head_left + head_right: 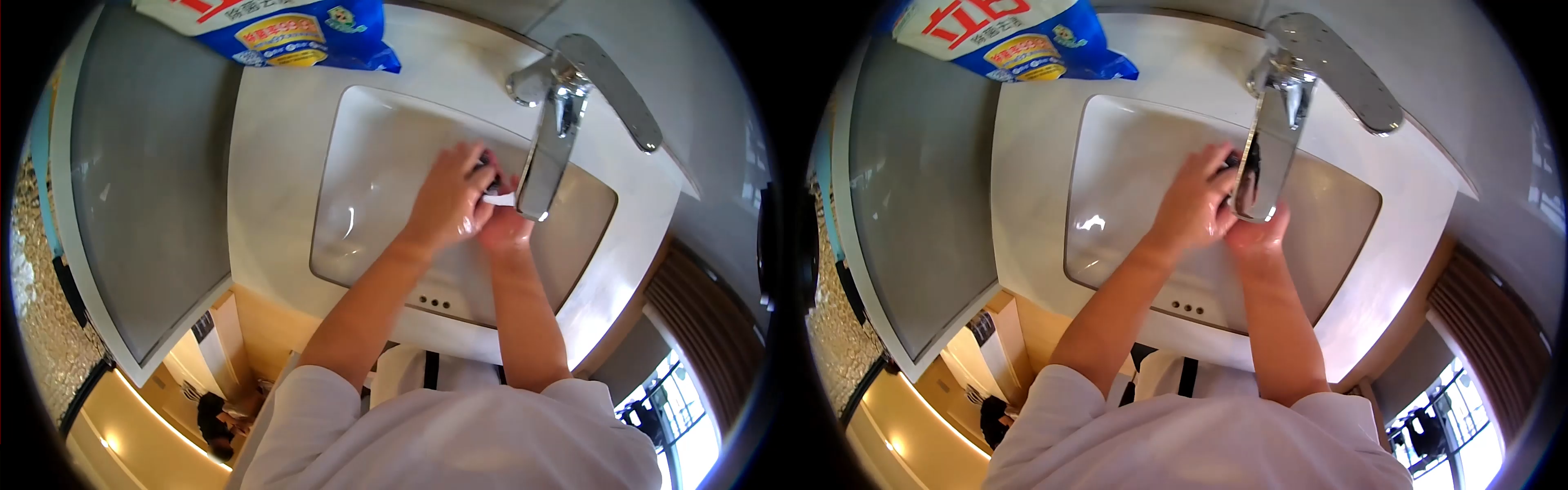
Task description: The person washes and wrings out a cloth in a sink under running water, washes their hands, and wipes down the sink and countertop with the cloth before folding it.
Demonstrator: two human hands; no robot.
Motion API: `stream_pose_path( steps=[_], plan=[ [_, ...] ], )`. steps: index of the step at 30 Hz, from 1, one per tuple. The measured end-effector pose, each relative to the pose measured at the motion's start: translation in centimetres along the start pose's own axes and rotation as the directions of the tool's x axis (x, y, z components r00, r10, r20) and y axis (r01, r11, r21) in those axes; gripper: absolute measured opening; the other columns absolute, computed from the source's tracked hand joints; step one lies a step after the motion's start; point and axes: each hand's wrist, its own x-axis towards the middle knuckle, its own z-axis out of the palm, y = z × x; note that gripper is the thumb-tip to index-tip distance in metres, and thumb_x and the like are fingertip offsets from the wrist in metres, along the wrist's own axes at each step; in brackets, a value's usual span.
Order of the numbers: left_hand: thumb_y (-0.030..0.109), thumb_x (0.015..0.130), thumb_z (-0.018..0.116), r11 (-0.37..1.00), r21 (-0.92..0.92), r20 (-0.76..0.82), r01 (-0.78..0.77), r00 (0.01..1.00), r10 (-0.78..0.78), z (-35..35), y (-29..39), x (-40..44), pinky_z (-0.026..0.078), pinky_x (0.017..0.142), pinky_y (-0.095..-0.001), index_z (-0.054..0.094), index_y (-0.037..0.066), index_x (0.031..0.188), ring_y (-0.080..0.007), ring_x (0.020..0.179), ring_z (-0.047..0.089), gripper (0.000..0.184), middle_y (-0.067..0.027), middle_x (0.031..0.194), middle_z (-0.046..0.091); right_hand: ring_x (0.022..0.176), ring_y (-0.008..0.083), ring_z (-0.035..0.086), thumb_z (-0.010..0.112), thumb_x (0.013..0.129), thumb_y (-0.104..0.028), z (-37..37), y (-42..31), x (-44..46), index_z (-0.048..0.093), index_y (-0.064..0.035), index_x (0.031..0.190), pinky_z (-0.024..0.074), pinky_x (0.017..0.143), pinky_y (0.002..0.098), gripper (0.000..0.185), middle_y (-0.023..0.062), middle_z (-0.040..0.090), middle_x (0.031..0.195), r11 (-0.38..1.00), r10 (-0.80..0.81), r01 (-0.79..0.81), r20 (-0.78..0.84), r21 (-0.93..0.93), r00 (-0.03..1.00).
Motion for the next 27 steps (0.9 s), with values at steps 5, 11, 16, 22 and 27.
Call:
stream_pose_path(
  steps=[5,11,16,22,27],
  plan=[
    [0.014,0.061,0.078,0.969,0.058,-0.090,-0.242,0.965,0.246,0.6,2.1,-0.5,0.046,0.095,-0.0494,0.065,0.007,0.109,-0.0374,0.111,0.055,0.050,-0.0158,0.109,0.062,0.135,0.0344,0.046,0.038,0.100,-0.050,1.9,2.9,0.9,0.046,-0.0015,0.145,0.0316,0.117,0.0482,0.067,0.0144,0.050,0.147,0.996,0.042,-0.036,-0.068,0.085,0.997],
    [0.018,0.062,0.082,0.977,0.210,-0.087,-0.021,0.995,0.040,-0.6,1.4,1.1,0.043,0.100,-0.0534,0.062,0.008,0.112,-0.0352,0.123,0.055,0.055,-0.0136,0.121,0.059,0.137,0.0347,0.044,0.036,0.098,-0.055,4.2,1.9,0.7,0.049,-0.0043,0.142,0.0318,0.117,0.0498,0.068,0.0151,0.050,0.147,0.991,0.135,-0.133,-0.098,0.026,0.986],
    [0.025,0.066,0.082,0.965,0.098,-0.036,-0.243,0.968,0.247,0.2,1.2,-0.7,0.032,0.115,-0.0552,0.070,0.009,0.082,-0.0337,0.122,0.057,0.025,-0.0099,0.105,0.065,0.130,0.0336,0.050,0.042,0.097,-0.058,5.0,1.0,1.1,0.058,-0.0038,0.131,0.0385,0.111,0.0482,0.066,0.0158,0.058,0.138,0.967,0.171,-0.195,0.150,0.165,0.974],
    [0.020,0.061,0.081,0.955,0.137,0.055,-0.263,0.965,0.257,0.3,0.0,1.3,0.041,0.108,-0.0483,0.063,0.010,0.075,-0.0274,0.093,0.062,0.025,-0.0048,0.080,0.060,0.099,0.0250,0.063,0.054,0.096,-0.050,5.9,-0.4,1.7,0.065,-0.0067,0.104,0.0498,0.092,0.0392,0.045,0.0100,0.068,0.104,0.950,0.278,-0.253,-0.132,0.182,0.951],
    [0.024,0.071,0.078,0.987,-0.011,0.023,-0.163,0.986,0.163,1.3,0.3,1.7,0.048,0.088,-0.0413,0.070,0.011,0.076,-0.0256,0.090,0.063,0.016,-0.0052,0.080,0.064,0.091,0.0197,0.061,0.061,0.095,-0.042,3.9,-0.2,2.4,0.065,-0.0098,0.096,0.0495,0.084,0.0353,0.033,0.0063,0.066,0.096,0.962,0.266,-0.232,-0.297,0.147,0.917]
  ],
)
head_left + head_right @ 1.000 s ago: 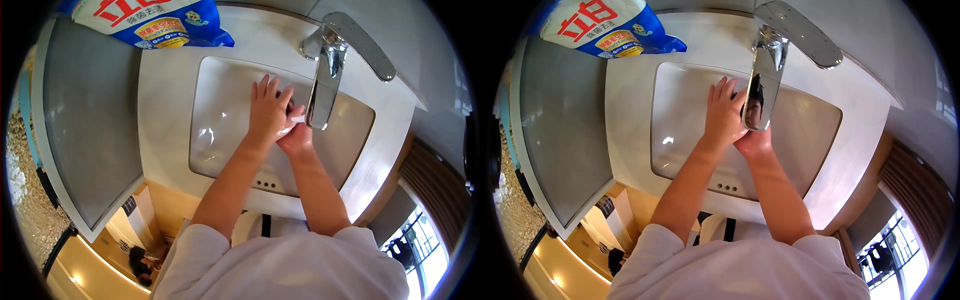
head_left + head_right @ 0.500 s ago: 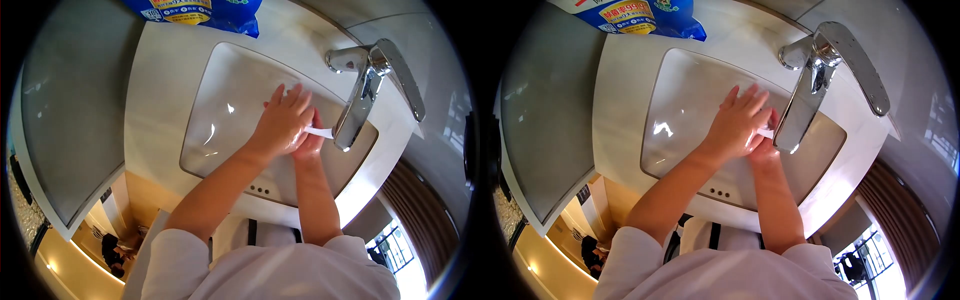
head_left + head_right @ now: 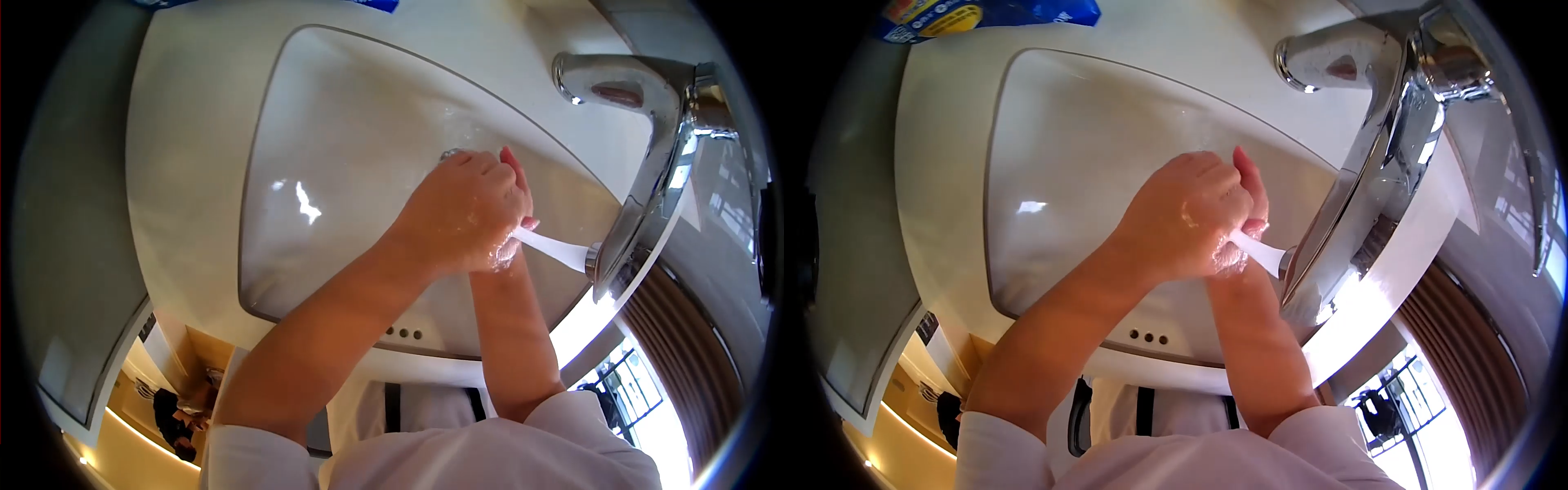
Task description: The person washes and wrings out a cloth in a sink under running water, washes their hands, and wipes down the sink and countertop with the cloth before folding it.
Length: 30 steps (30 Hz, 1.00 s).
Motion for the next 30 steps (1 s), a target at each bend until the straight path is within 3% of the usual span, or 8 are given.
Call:
stream_pose_path(
  steps=[4,10,15,18,20,21,28,30],
  plan=[
    [0.022,0.072,0.078,0.995,0.009,-0.068,0.095,0.993,-0.094,1.3,-0.3,-0.1,0.048,0.085,-0.0391,0.070,0.012,0.080,-0.0249,0.091,0.062,0.015,-0.0049,0.084,0.064,0.093,0.0197,0.061,0.056,0.100,-0.041,-2.7,0.2,1.3,0.063,-0.0074,0.106,0.0496,0.087,0.0365,0.035,0.0058,0.065,0.100,0.988,-0.087,0.022,0.420,0.156,0.904],
    [0.011,0.084,0.071,0.988,-0.071,-0.157,0.139,0.976,-0.148,2.5,0.1,0.2,0.048,0.071,-0.0429,0.063,0.005,0.080,-0.0293,0.072,0.056,0.011,-0.0086,0.075,0.056,0.098,0.0211,0.061,0.053,0.102,-0.040,-2.2,0.0,0.4,0.061,-0.0059,0.115,0.0488,0.090,0.0364,0.037,0.0071,0.065,0.105,0.948,-0.187,0.233,0.216,-0.215,0.959],
    [0.007,0.091,0.063,0.892,-0.382,-0.264,0.242,0.896,-0.356,1.8,0.2,-0.1,0.048,0.073,-0.0441,0.059,0.003,0.087,-0.0316,0.073,0.059,0.007,-0.0113,0.080,0.060,0.103,0.0222,0.060,0.051,0.103,-0.039,-2.2,1.2,-1.9,0.059,-0.0045,0.123,0.0481,0.093,0.0364,0.040,0.0082,0.065,0.110,0.652,-0.350,0.335,0.122,-0.680,0.929],
    [0.003,0.089,0.057,0.786,-0.421,-0.190,0.452,0.803,-0.564,0.3,1.3,-1.5,0.048,0.082,-0.0478,0.056,0.002,0.110,-0.0382,0.091,0.062,0.021,-0.0173,0.100,0.063,0.123,0.0293,0.054,0.039,0.100,-0.053,1.1,1.7,-3.1,0.048,-0.0027,0.140,0.0388,0.110,0.0402,0.065,0.0182,0.057,0.132,0.797,-0.267,0.315,0.166,-0.515,0.949],
    [0.001,0.083,0.056,0.949,-0.005,-0.267,0.314,0.915,-0.304,-0.3,2.2,-2.9,0.045,0.093,-0.0519,0.052,0.001,0.125,-0.0441,0.112,0.057,0.043,-0.0230,0.120,0.059,0.131,0.0299,0.050,0.037,0.100,-0.055,1.8,0.5,-3.3,0.037,-0.0037,0.150,0.0332,0.115,0.0399,0.072,0.0201,0.051,0.141,0.887,-0.214,0.257,0.151,-0.385,0.965],
    [0.001,0.075,0.057,0.933,-0.206,-0.131,0.296,0.936,-0.326,0.0,2.7,-3.3,0.039,0.104,-0.0561,0.053,0.001,0.131,-0.0492,0.127,0.047,0.056,-0.0265,0.133,0.053,0.134,0.0309,0.048,0.036,0.100,-0.055,1.5,0.3,-3.1,0.036,-0.0047,0.152,0.0321,0.116,0.0412,0.072,0.0203,0.049,0.144,0.906,-0.234,0.261,0.121,-0.333,0.965],
    [0.021,0.081,0.070,0.942,-0.228,-0.243,0.246,0.922,-0.300,1.2,2.2,-1.2,0.035,0.107,-0.0602,0.060,0.001,0.119,-0.0449,0.127,0.047,0.045,-0.0231,0.126,0.055,0.144,0.0326,0.037,0.034,0.100,-0.050,-3.6,1.4,-1.4,0.035,-0.0083,0.154,0.0270,0.120,0.0479,0.068,0.0149,0.041,0.155,0.966,-0.140,0.178,0.203,-0.185,0.969],
    [0.014,0.074,0.069,0.914,0.246,-0.164,0.322,0.944,-0.288,-1.2,1.2,-1.4,0.037,0.108,-0.0584,0.060,0.000,0.124,-0.0452,0.129,0.047,0.053,-0.0217,0.138,0.052,0.144,0.0326,0.036,0.034,0.100,-0.050,-3.3,1.4,-1.2,0.036,-0.0089,0.154,0.0266,0.120,0.0487,0.068,0.0134,0.041,0.156,0.978,-0.077,0.120,0.240,-0.170,0.968]
  ],
)
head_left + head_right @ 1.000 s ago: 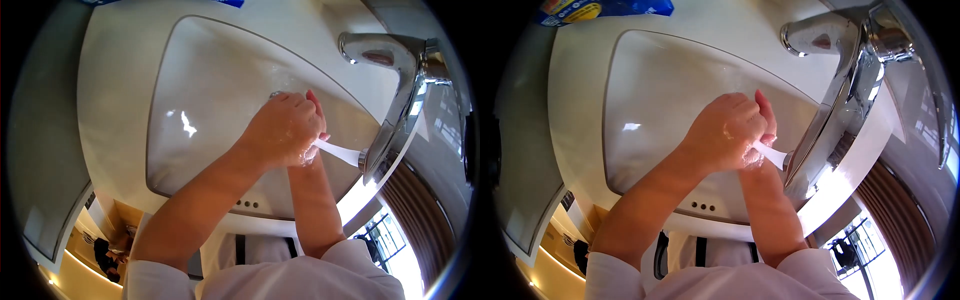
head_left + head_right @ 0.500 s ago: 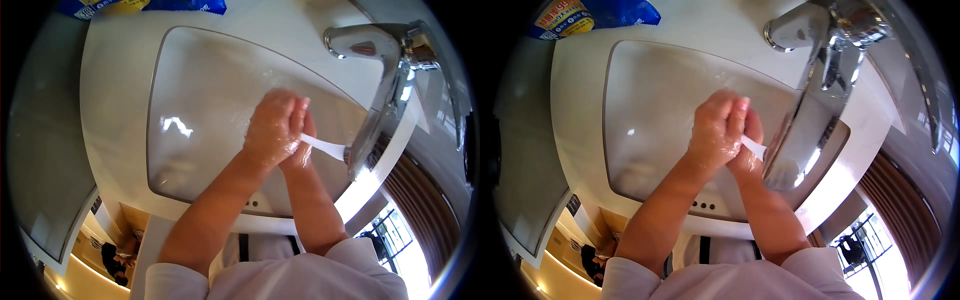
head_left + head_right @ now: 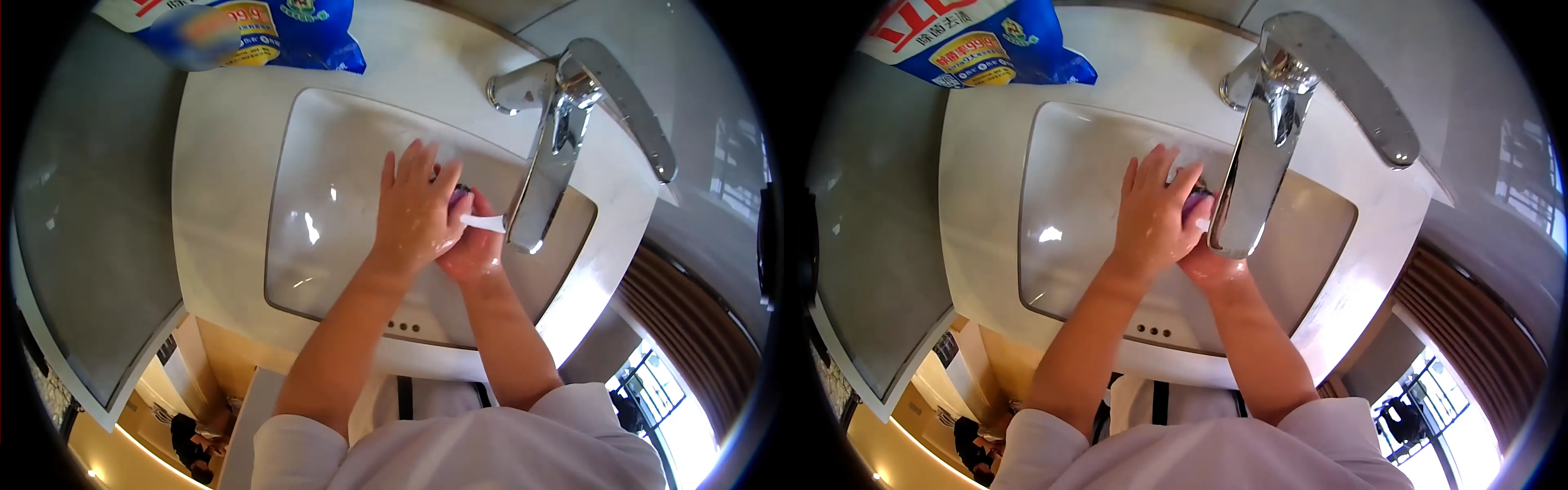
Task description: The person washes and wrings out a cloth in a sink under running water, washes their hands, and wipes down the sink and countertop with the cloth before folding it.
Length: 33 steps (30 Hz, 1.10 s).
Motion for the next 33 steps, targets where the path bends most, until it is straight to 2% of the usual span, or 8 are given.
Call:
stream_pose_path(
  steps=[6,8,12,14,17,20,25,33],
  plan=[
    [0.004,0.075,0.065,0.964,-0.197,0.064,-0.177,0.979,0.193,-1.9,1.5,-1.9,0.034,0.113,-0.0550,0.066,0.002,0.115,-0.0437,0.133,0.045,0.040,-0.0186,0.135,0.055,0.142,0.0356,0.038,0.039,0.098,-0.057,5.2,1.0,0.8,0.039,-0.0148,0.152,0.0287,0.118,0.0527,0.069,0.0123,0.043,0.154,0.994,-0.111,0.110,-0.046,-0.013,0.993],
    [0.002,0.075,0.063,0.904,-0.417,0.013,-0.090,0.994,0.105,-1.8,0.9,-1.3,0.036,0.112,-0.0511,0.066,-0.001,0.110,-0.0413,0.132,0.049,0.035,-0.0170,0.133,0.058,0.129,0.0401,0.049,0.050,0.099,-0.052,5.2,1.2,0.6,0.050,-0.0114,0.140,0.0372,0.112,0.0577,0.058,0.0174,0.058,0.134,0.961,0.091,-0.125,0.144,0.247,0.985],
    [-0.006,0.077,0.055,0.854,-0.510,-0.206,-0.104,0.979,-0.003,-5.9,2.7,1.7,0.047,0.092,-0.0385,0.066,0.001,0.115,-0.0296,0.106,0.057,0.040,-0.0159,0.119,0.061,0.122,0.0417,0.053,0.043,0.100,-0.050,2.3,1.3,0.9,0.060,-0.0088,0.128,0.0403,0.104,0.0650,0.053,0.0170,0.061,0.128,0.944,0.006,-0.033,0.082,0.328,0.997],
    [-0.012,0.071,0.053,0.903,-0.305,-0.293,-0.302,0.932,0.213,-7.9,5.0,4.1,0.045,0.079,-0.0336,0.064,0.003,0.130,-0.0263,0.096,0.053,0.062,-0.0120,0.109,0.056,0.129,0.0369,0.050,0.039,0.101,-0.047,2.9,1.2,0.3,0.054,-0.0080,0.137,0.0355,0.112,0.0564,0.055,0.0157,0.056,0.138,0.940,-0.080,0.023,0.157,0.341,0.984],
    [-0.009,0.068,0.054,0.904,-0.231,-0.305,-0.360,0.909,0.285,-9.9,8.7,6.0,0.043,0.078,-0.0336,0.067,0.013,0.132,-0.0243,0.090,0.049,0.069,-0.0088,0.099,0.049,0.143,0.0281,0.037,0.028,0.104,-0.046,5.4,-0.1,-1.2,0.032,-0.0100,0.155,0.0290,0.119,0.0413,0.062,0.0119,0.036,0.156,0.966,-0.034,-0.042,0.286,0.256,0.958],
    [-0.008,0.068,0.056,0.926,-0.135,-0.240,-0.351,0.919,0.314,-11.0,10.5,6.2,0.042,0.079,-0.0336,0.069,0.019,0.130,-0.0235,0.087,0.047,0.068,-0.0074,0.095,0.046,0.130,0.0269,0.051,0.028,0.107,-0.044,6.3,-1.1,-0.7,0.044,-0.0097,0.146,0.0409,0.110,0.0399,0.054,0.0103,0.053,0.140,0.985,-0.023,0.020,0.015,0.173,1.000],
    [-0.006,0.072,0.058,0.949,0.033,-0.099,-0.313,0.944,0.315,-10.4,10.5,4.5,0.043,0.082,-0.0359,0.068,0.017,0.132,-0.0244,0.089,0.048,0.065,-0.0081,0.099,0.048,0.117,0.0250,0.060,0.034,0.107,-0.045,7.6,-2.0,-0.6,0.054,-0.0097,0.134,0.0484,0.101,0.0398,0.049,0.0086,0.062,0.126,0.982,-0.028,0.016,0.064,0.190,0.998],
    [0.009,0.086,0.061,0.936,-0.351,-0.260,-0.029,0.963,-0.067,-2.9,2.9,-1.8,0.041,0.098,-0.0557,0.060,0.006,0.128,-0.0404,0.110,0.053,0.043,-0.0233,0.119,0.057,0.089,0.0221,0.067,0.048,0.103,-0.033,3.8,-0.4,0.6,0.061,-0.0105,0.110,0.0548,0.085,0.0419,0.027,0.0074,0.069,0.099,0.992,0.087,-0.072,-0.138,0.106,0.987]
  ],
)
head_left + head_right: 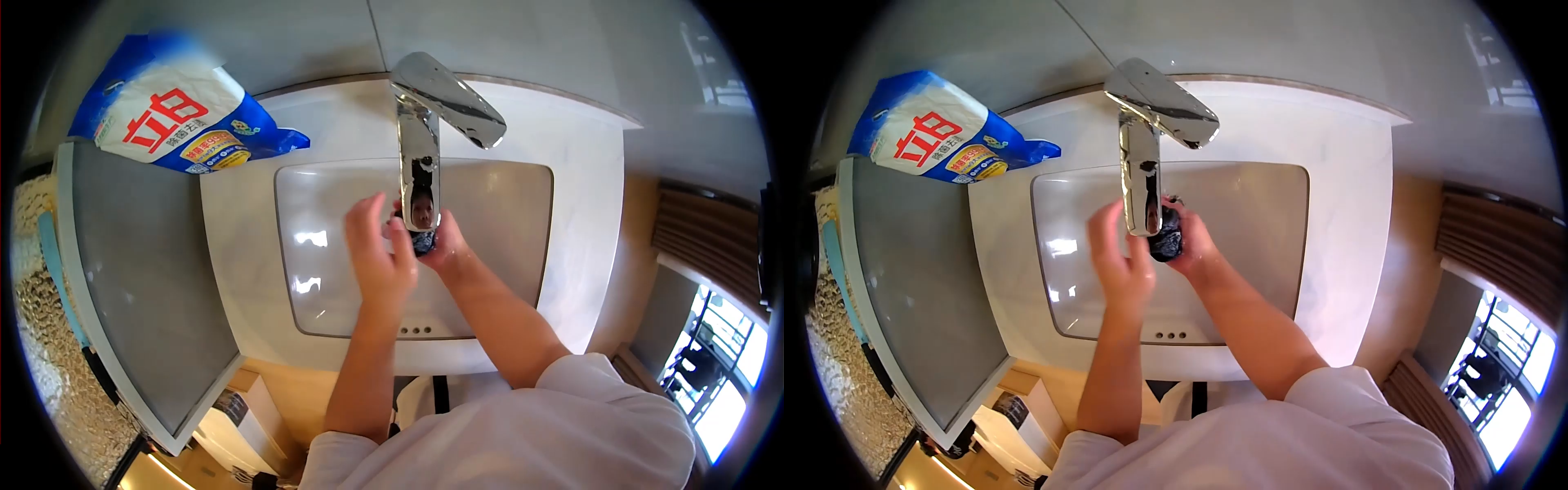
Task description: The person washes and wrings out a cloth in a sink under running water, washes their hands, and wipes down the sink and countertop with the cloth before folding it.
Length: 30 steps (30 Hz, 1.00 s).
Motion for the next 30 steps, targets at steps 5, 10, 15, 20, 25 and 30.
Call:
stream_pose_path(
  steps=[5,10,15,20,25,30],
  plan=[
    [0.011,0.085,0.064,0.957,0.244,0.245,-0.159,0.965,0.098,3.1,-0.4,-0.9,0.046,0.098,-0.0464,0.066,-0.001,0.119,-0.0425,0.112,0.059,0.036,-0.0220,0.123,0.063,0.094,0.0218,0.064,0.048,0.101,-0.024,0.7,2.0,-1.8,0.059,-0.0064,0.119,0.0523,0.088,0.0340,0.028,0.0062,0.067,0.106,0.973,-0.131,0.175,0.264,-0.149,0.956],
    [0.018,0.079,0.069,0.844,0.270,0.417,-0.464,0.846,0.332,2.1,-3.0,0.0,0.048,0.097,-0.0495,0.070,0.001,0.107,-0.0399,0.116,0.061,0.032,-0.0171,0.118,0.067,0.112,0.0242,0.060,0.040,0.101,-0.047,1.5,-2.1,-3.5,0.058,-0.0056,0.126,0.0492,0.096,0.0348,0.052,0.0109,0.063,0.123,0.998,0.060,-0.065,0.167,0.021,0.984],
    [0.024,0.082,0.066,0.793,0.116,0.464,-0.598,0.738,0.489,2.0,-4.4,-0.2,0.050,0.096,-0.0501,0.068,-0.002,0.102,-0.0373,0.113,0.063,0.032,-0.0140,0.108,0.066,0.092,0.0217,0.062,0.036,0.098,-0.054,1.9,-1.7,-2.0,0.062,-0.0060,0.106,0.0504,0.087,0.0343,0.055,0.0062,0.066,0.102,0.993,0.116,-0.117,-0.040,-0.006,0.992],
    [0.019,0.086,0.060,0.873,0.019,0.496,-0.487,0.763,0.415,2.6,-3.9,0.7,0.052,0.092,-0.0472,0.065,-0.002,0.091,-0.0359,0.100,0.063,0.022,-0.0147,0.102,0.066,0.083,0.0209,0.060,0.038,0.097,-0.054,2.7,-1.9,-1.3,0.060,-0.0069,0.089,0.0510,0.077,0.0342,0.053,0.0063,0.064,0.089,0.993,0.106,-0.110,-0.106,-0.037,0.989],
    [0.014,0.090,0.056,0.901,0.008,0.443,-0.433,0.809,0.385,3.2,-4.2,-0.2,0.052,0.086,-0.0457,0.063,-0.001,0.087,-0.0356,0.097,0.062,0.017,-0.0149,0.098,0.066,0.079,0.0202,0.060,0.047,0.097,-0.048,1.4,-1.7,-0.6,0.064,-0.0077,0.090,0.0504,0.077,0.0335,0.044,0.0072,0.067,0.086,0.983,0.180,-0.181,0.058,0.012,0.982],
    [0.011,0.097,0.047,0.966,-0.045,0.260,-0.256,0.930,0.259,3.4,-4.2,-1.2,0.052,0.072,-0.0398,0.062,-0.003,0.081,-0.0362,0.085,0.064,0.026,-0.0170,0.092,0.066,0.065,0.0174,0.048,0.034,0.100,-0.041,3.0,-0.4,-0.6,0.046,-0.0112,0.072,0.0437,0.064,0.0343,0.043,0.0006,0.050,0.070,0.991,0.110,-0.114,-0.063,-0.071,0.992]
  ],
)
